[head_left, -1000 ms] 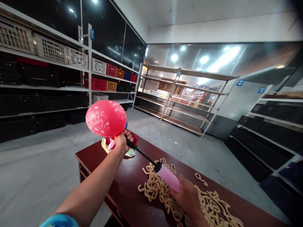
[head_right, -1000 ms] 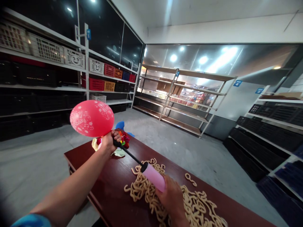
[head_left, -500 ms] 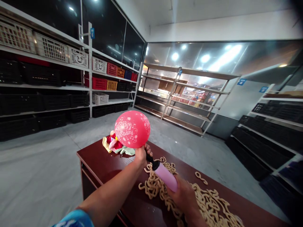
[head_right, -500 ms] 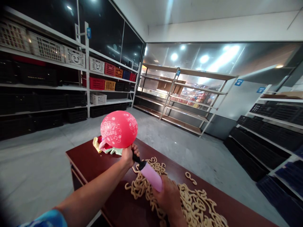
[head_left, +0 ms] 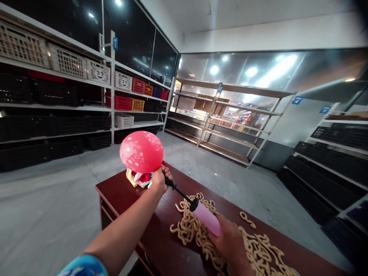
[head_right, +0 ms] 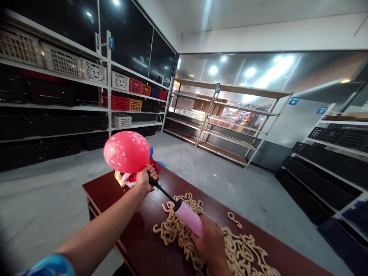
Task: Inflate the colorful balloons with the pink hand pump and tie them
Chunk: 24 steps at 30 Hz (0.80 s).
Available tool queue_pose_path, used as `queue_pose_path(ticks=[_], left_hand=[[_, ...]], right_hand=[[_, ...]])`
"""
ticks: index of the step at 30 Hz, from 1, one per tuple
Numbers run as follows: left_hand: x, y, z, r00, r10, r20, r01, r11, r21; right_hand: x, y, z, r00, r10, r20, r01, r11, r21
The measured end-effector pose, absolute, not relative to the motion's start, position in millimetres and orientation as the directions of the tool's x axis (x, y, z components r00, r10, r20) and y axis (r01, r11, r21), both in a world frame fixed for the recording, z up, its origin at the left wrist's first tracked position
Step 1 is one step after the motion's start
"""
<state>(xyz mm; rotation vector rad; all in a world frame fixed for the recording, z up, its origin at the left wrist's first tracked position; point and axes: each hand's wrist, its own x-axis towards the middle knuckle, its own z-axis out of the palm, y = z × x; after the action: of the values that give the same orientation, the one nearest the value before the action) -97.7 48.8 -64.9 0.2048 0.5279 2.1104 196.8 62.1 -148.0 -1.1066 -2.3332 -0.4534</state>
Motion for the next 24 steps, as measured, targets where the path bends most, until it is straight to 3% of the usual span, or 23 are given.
queue_pose_path(ticks=[9,19,24], left_hand=[[-24.9,56.0,-87.6,-0.449,0.885,-0.123,-0.810,-0.345,0.474],[-115.1,47.2,-50.6,-0.573,0.820,-0.005,-0.730,-0.507,0.458],[-105.1,54.1,-59.2,-0.571,0.820,-0.032,-0.737,-0.495,0.460]], right_hand=[[191.1,56.5,-149.4,-0.561,0.622,0.546,0.761,0.647,0.046],[201.6,66.3,-143.4,-0.507,0.629,0.589,0.794,0.607,0.037],[196.8,63.9,-145.8,-0.514,0.641,0.571,0.804,0.591,0.061]])
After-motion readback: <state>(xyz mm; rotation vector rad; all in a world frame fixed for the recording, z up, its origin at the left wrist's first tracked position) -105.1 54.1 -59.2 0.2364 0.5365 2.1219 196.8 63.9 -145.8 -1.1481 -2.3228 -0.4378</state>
